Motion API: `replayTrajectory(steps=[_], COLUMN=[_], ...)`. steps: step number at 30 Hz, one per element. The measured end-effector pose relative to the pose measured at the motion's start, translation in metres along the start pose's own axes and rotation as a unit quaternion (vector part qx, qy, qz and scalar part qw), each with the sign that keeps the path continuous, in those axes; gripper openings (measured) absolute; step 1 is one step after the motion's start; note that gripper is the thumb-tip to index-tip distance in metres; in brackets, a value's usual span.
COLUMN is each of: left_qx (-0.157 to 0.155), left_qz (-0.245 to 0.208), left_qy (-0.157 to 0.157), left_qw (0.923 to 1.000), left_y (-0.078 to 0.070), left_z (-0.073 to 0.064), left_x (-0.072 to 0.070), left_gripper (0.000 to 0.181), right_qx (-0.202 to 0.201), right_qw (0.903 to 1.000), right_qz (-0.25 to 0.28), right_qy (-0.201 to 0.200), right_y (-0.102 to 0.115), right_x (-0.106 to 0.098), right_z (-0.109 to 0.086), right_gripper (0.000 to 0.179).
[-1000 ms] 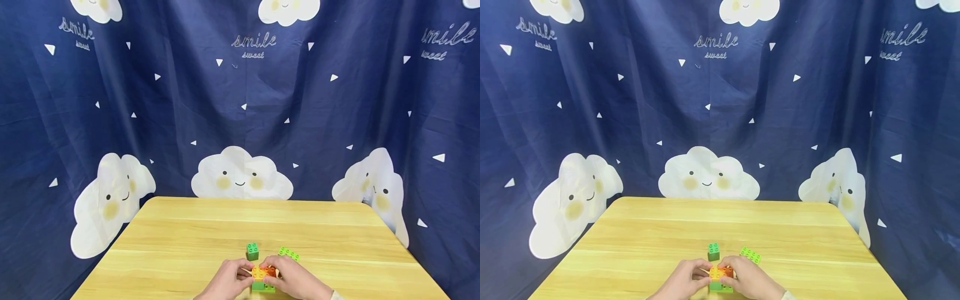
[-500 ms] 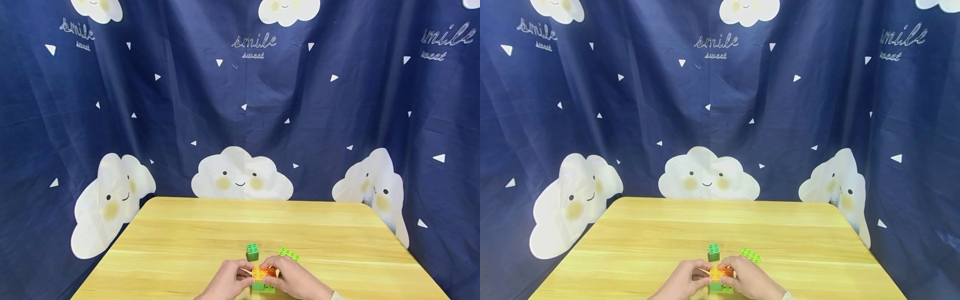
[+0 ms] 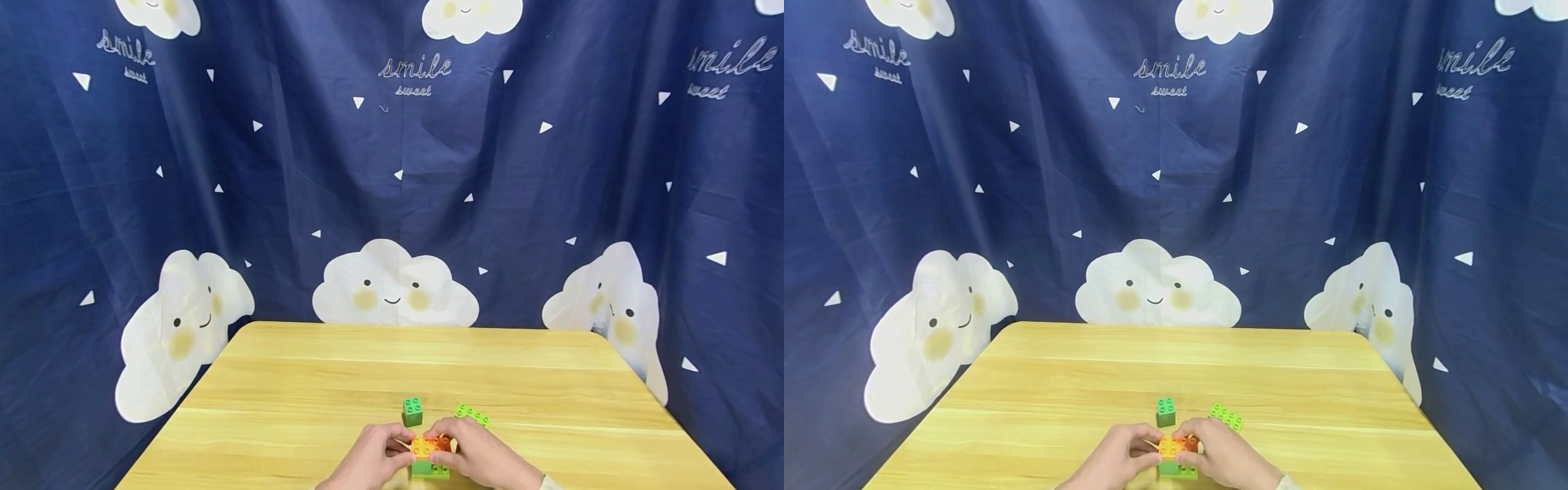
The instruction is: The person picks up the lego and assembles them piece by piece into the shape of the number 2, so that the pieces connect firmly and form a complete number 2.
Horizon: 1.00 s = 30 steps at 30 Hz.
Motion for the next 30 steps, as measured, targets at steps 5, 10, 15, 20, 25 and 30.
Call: replayTrajectory(steps=[5, 10, 15, 20, 25, 30], left_qx=[0.002, 0.012, 0.018, 0.012, 0.001, -0.01], left_qz=[0.004, 0.011, 0.018, 0.003, -0.004, 0.0], left_qy=[-0.002, -0.002, -0.003, 0.001, 0.003, 0.002], left_qw=[1.0, 0.9999, 0.9997, 0.9999, 1.0, 0.9999], left_y=[0.0005, 0.0011, 0.0003, -0.0009, 0.0005, 0.0022], left_z=[0.0, 0.0005, 0.0012, 0.0014, 0.001, 0.0001], left_x=[0.0004, 0.0012, 0.0015, 0.0033, 0.0045, 0.0034], left_gripper=[0.021, 0.02, 0.019, 0.016, 0.016, 0.016], right_qx=[-0.002, 0.001, -0.001, -0.003, -0.005, -0.005], right_qw=[1.0, 1.0, 1.0, 0.9998, 0.9998, 0.9999], right_qz=[-0.004, -0.003, -0.004, -0.022, -0.017, -0.01], right_qy=[-0.002, 0.0, 0.003, 0.002, 0.005, 0.007], right_y=[-0.0003, -0.0012, -0.0008, 0.0004, 0.0025, 0.003], right_x=[-0.0002, 0.0003, 0.0006, -0.0008, -0.0002, 0.0009], right_z=[0.0013, 0.0015, 0.0004, -0.0016, -0.0007, 0.0012], right_gripper=[0.021, 0.021, 0.023, 0.024, 0.018, 0.015])
Point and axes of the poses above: each hand's wrist, its own z-axis towards the middle knuckle, its own x-axis out of the palm, y = z × x, the point moved 8 cm from there along z, towards the middle knuckle, and after that the axes turned 2 degrees about y, right-handed, at the moved point
